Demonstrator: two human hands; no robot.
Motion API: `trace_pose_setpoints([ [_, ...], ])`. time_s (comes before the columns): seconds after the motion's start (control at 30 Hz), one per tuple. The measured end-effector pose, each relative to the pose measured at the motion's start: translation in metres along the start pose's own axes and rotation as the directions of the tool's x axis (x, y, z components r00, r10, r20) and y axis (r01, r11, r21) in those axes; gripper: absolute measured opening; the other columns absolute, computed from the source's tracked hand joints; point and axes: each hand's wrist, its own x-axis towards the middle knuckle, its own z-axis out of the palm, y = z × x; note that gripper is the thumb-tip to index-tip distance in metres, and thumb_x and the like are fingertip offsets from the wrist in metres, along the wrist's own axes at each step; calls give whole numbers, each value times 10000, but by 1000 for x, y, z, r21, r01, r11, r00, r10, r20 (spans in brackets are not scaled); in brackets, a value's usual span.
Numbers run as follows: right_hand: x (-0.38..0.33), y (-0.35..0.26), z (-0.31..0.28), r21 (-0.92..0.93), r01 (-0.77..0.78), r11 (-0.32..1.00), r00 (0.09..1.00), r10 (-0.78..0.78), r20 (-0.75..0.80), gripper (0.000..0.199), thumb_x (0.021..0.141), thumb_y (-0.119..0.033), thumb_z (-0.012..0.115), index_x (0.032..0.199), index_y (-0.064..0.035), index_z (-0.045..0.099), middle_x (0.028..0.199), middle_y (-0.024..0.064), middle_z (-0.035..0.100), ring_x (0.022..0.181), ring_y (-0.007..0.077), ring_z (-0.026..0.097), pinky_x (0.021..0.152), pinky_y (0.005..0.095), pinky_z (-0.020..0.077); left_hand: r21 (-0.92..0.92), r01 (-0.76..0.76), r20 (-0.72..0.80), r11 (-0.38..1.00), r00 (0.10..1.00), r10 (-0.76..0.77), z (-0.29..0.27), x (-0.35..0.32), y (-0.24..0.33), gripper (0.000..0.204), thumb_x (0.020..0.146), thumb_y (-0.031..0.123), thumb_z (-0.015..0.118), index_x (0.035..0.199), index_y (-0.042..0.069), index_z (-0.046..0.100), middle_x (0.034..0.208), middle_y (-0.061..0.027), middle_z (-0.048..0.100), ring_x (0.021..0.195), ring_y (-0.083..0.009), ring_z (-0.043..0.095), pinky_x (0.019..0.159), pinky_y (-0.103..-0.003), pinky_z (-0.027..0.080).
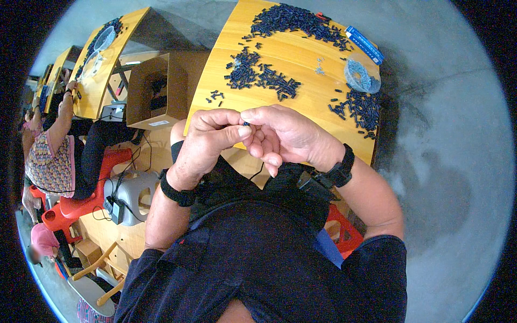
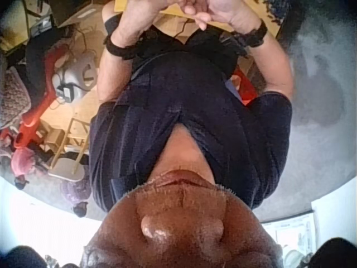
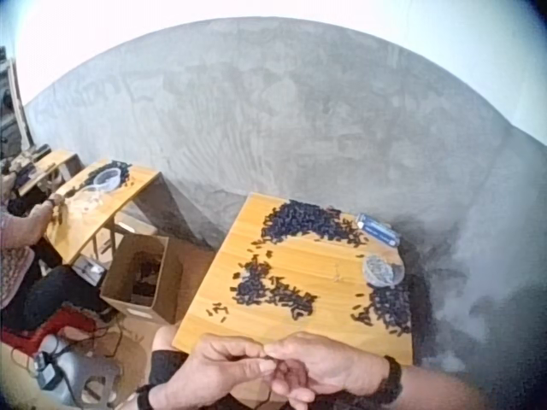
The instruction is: The person is assembling small black plastic components by inserting small pins into them at a workstation.
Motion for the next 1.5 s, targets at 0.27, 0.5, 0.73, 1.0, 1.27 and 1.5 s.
trace_pose_setpoints([
  [0.27,3,5,-3,26,2,1000,1000,-3,23,425,943,-344,395,817,28,558,594,102,578,354,144,520,359,311,525,6,-10,10,1000,1000,10,1,3,2,91,843,47,628,855,-33,668,739,-60,662,699,-88,602,643,-219,473],
  [0.5,3,6,2,-41,47,998,996,-50,-71,408,944,-333,409,790,21,540,571,81,550,340,136,499,347,298,513,176,-155,46,972,988,150,-10,6,-11,96,819,40,655,904,-4,669,809,-30,587,786,-114,552,721,-249,435],
  [0.73,2,8,5,-3,99,995,992,-99,-79,409,941,-335,416,787,24,538,572,75,545,334,132,493,345,295,511,24,-219,31,975,975,218,-7,8,-19,122,802,21,658,921,34,686,1179,-121,559,1092,-203,523,924,-328,415],
  [1.0,-1,12,6,12,75,997,993,-74,-92,411,944,-325,412,780,29,540,565,75,550,334,140,497,346,295,511,-49,-146,58,988,987,148,-4,5,-13,117,805,-15,636,903,24,686,1302,-140,491,1174,-235,487,985,-377,402],
  [1.27,-4,14,11,-52,145,988,983,-150,-107,411,942,-329,442,785,35,550,562,74,553,340,129,503,351,286,509,-46,-171,106,984,979,175,-5,5,-12,125,816,8,636,930,14,686,1259,-142,520,1089,-215,541,928,-344,444],
  [1.5,-1,17,12,-74,163,984,978,-171,-123,438,941,-361,444,804,42,547,580,73,558,349,131,511,357,296,513,33,-265,87,964,961,261,-8,7,-13,110,813,11,641,911,2,690,1167,-132,559,1032,-198,545,898,-320,432],
])
